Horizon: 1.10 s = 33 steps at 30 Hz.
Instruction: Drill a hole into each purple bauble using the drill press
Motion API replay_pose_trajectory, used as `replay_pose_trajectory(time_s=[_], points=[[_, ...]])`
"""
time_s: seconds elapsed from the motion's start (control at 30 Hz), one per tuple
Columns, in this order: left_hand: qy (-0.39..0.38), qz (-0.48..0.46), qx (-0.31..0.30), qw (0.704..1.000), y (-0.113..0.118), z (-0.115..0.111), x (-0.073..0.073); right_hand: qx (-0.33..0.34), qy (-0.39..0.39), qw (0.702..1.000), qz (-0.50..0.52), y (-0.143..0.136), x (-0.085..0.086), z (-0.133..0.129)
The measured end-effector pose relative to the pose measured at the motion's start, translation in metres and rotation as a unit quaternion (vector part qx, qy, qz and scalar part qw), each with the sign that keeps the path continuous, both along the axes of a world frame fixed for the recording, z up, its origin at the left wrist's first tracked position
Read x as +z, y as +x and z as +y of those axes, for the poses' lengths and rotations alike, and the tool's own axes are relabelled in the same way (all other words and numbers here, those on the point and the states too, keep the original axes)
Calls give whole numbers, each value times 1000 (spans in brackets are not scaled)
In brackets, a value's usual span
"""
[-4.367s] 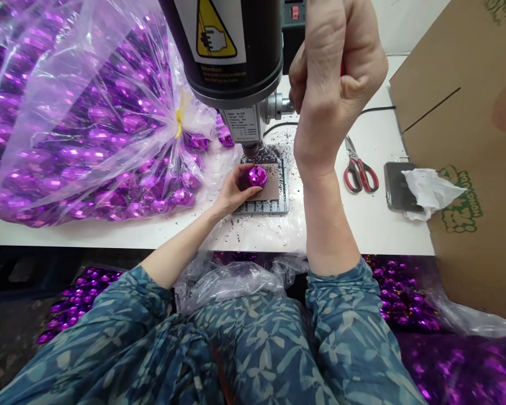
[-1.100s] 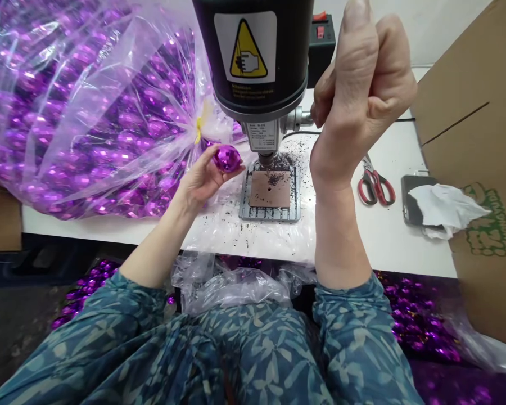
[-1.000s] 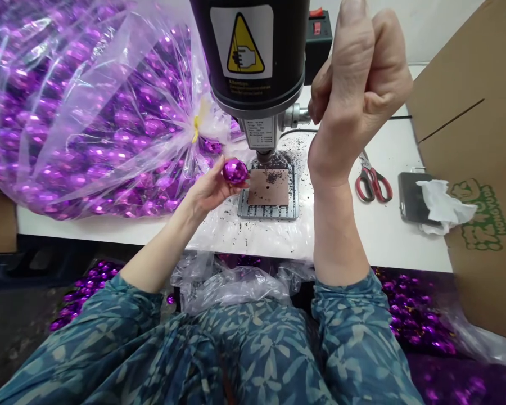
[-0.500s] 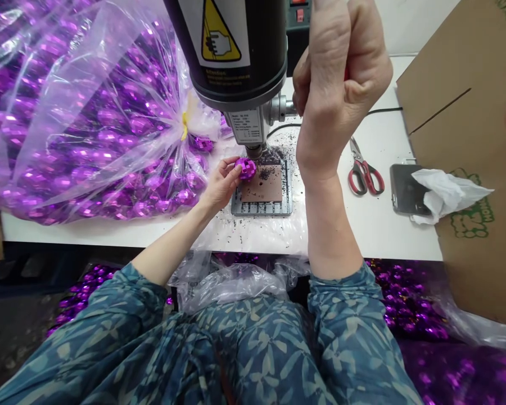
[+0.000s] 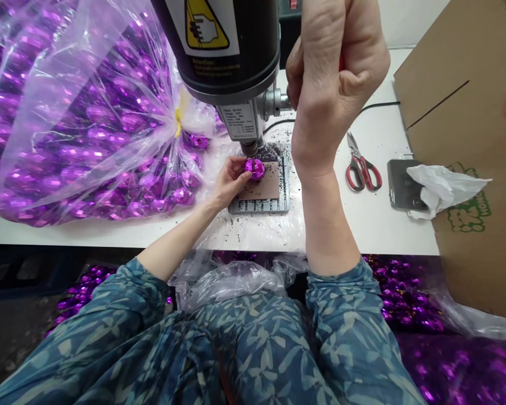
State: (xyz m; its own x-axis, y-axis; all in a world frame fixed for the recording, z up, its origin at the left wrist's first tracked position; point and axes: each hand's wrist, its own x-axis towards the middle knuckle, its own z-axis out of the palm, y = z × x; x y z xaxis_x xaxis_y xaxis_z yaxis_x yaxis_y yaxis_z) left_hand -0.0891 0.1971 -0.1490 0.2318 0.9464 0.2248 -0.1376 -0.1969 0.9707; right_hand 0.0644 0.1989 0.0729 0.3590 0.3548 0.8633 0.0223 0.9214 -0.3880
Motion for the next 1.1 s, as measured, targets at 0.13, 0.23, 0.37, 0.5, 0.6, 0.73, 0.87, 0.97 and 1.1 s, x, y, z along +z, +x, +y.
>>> replay_pose_trajectory(time_s=[0.13,0.23,0.37,0.5,0.6,0.73,0.87,0.97,1.1], points=[[16,3,-10,1000,4,1,-2,22,-7,1000,17,-1,0,1],[31,4,-22,999,6,0,-4,55,-3,998,32,-2,0,2],[40,41,-39,998,4,-6,-3,41,-9,999,34,-2,0,1],[61,66,-33,995,1,-12,-2,24,3,1000,4,0,-2,-1],[82,89,-17,992,-1,-11,-3,23,5,1000,-5,1,-4,-2],[126,110,-15,986,-2,-8,-7,9,-22,999,24,0,-7,-7],[138,109,-18,984,-2,-6,-10,-28,-21,998,44,-3,-14,-15],[132,100,-25,986,-2,-7,-11,-37,-13,999,31,-4,-20,-18],[133,91,-26,987,-2,-7,-12,-49,17,998,31,-4,-28,-15]])
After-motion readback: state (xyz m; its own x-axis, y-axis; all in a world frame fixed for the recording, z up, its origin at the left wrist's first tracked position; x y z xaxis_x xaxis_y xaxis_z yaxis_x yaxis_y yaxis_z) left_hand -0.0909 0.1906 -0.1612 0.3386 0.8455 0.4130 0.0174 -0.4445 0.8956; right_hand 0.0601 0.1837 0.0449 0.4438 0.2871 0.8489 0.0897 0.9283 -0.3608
